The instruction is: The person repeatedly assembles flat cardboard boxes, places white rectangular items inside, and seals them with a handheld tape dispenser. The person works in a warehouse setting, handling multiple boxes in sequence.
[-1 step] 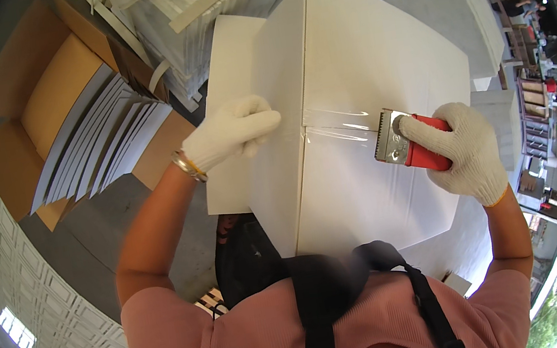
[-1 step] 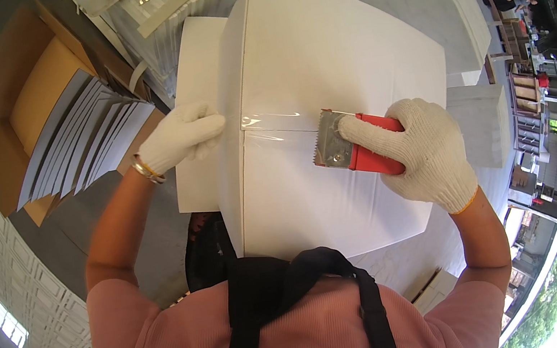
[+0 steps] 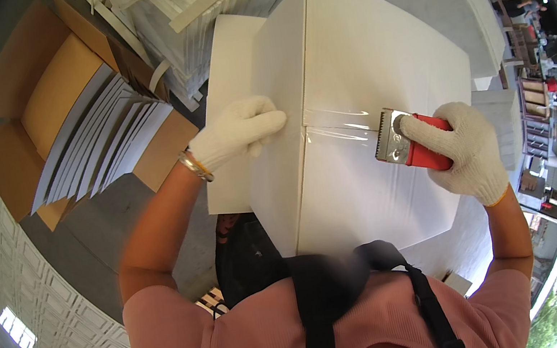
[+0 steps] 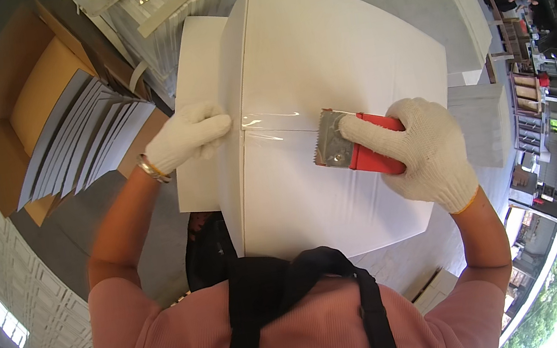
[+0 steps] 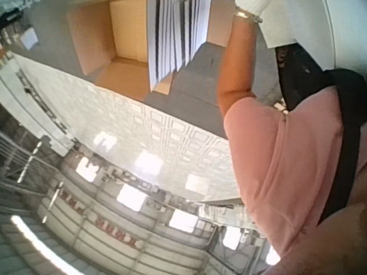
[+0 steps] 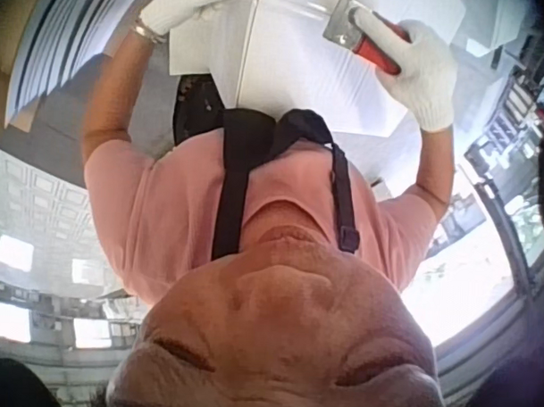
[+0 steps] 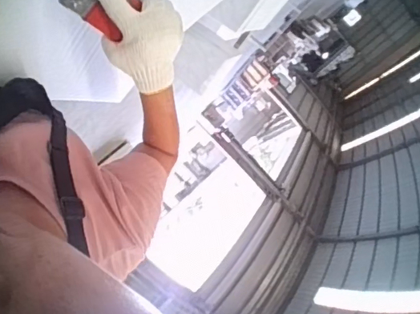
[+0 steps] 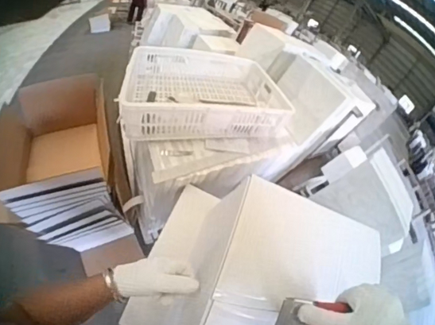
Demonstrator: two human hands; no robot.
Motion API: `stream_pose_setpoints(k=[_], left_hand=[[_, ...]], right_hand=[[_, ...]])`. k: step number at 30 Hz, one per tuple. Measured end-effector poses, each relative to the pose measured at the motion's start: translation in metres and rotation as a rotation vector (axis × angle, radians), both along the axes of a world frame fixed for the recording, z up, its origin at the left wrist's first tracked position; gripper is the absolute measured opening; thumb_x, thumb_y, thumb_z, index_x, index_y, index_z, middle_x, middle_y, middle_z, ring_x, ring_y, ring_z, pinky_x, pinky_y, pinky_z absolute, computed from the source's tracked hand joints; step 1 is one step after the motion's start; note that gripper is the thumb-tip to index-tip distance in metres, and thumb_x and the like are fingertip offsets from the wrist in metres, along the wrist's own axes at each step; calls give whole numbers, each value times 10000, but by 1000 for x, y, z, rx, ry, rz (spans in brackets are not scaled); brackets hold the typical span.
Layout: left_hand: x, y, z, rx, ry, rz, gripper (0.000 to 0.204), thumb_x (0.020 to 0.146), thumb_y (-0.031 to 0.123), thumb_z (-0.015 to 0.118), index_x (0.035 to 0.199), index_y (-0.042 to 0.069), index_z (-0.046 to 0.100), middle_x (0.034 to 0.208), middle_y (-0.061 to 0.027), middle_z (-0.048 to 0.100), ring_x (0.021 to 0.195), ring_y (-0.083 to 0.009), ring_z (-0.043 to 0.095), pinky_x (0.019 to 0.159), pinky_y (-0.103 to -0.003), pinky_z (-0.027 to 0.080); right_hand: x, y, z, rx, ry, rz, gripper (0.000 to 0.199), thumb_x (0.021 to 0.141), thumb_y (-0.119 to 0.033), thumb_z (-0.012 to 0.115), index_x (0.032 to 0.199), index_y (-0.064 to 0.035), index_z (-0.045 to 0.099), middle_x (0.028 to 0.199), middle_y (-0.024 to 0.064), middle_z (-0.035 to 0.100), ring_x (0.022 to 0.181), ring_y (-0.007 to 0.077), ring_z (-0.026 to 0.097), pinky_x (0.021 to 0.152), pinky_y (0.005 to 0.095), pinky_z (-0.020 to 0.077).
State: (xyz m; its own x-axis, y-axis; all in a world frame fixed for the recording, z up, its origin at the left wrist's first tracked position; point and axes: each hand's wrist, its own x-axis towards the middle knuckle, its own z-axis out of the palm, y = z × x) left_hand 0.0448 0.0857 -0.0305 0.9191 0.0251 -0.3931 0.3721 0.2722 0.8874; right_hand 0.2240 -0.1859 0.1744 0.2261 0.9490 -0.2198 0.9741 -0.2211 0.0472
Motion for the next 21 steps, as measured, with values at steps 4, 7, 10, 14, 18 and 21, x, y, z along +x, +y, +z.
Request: stream_pose_setpoints(k=[4, 7, 10, 14, 18, 21], left_hand=[[2, -13, -28, 51, -8, 53, 349, 985, 353, 660, 877, 23, 624, 721, -20, 603, 548, -97, 539, 510, -280, 421], [-13, -17, -79, 411, 185, 192, 395, 967, 373, 688, 884, -5, 609, 720, -25, 600, 570, -137, 572, 528, -332, 436], [-47, -27, -143, 846, 55, 308, 462, 950, 413, 708, 856, -17, 567, 714, -38, 596, 573, -166, 585, 555, -365, 442], [-26, -30, -24, 35, -93, 798, 415, 1080, 435, 579, 872, 76, 579, 714, -59, 614, 559, -153, 590, 539, -305, 459], [-5, -41, 21, -809, -565, 538, 380, 1126, 426, 534, 923, 109, 581, 733, -30, 609, 523, -130, 539, 499, -253, 445], [37, -54, 3, -728, -271, 848, 347, 1118, 410, 552, 974, 96, 588, 786, -19, 605, 615, -89, 542, 491, -181, 394]], right_hand=[[0, 0, -2, 10, -6, -4, 777, 603, -120, 832, 1331, -372, 725, 879, 90, 599, 776, 316, 620, 665, 437, 506], [0, 0, -3, 42, 7, -10, 773, 603, -110, 827, 1325, -370, 728, 867, 91, 596, 765, 316, 616, 665, 436, 507], [1, 5, -4, 33, 29, 13, 768, 605, -109, 826, 1323, -364, 728, 867, 92, 598, 763, 319, 615, 666, 436, 508], [5, -1, -9, 64, 29, -4, 768, 610, -111, 830, 1328, -363, 726, 872, 92, 601, 762, 322, 612, 662, 436, 504], [7, -5, -10, 84, 36, 19, 763, 626, -113, 827, 1339, -366, 724, 877, 94, 605, 767, 322, 614, 666, 434, 503], [8, 0, -10, 88, 20, 46, 741, 656, -115, 813, 1343, -376, 722, 879, 98, 607, 771, 324, 618, 675, 437, 500]])
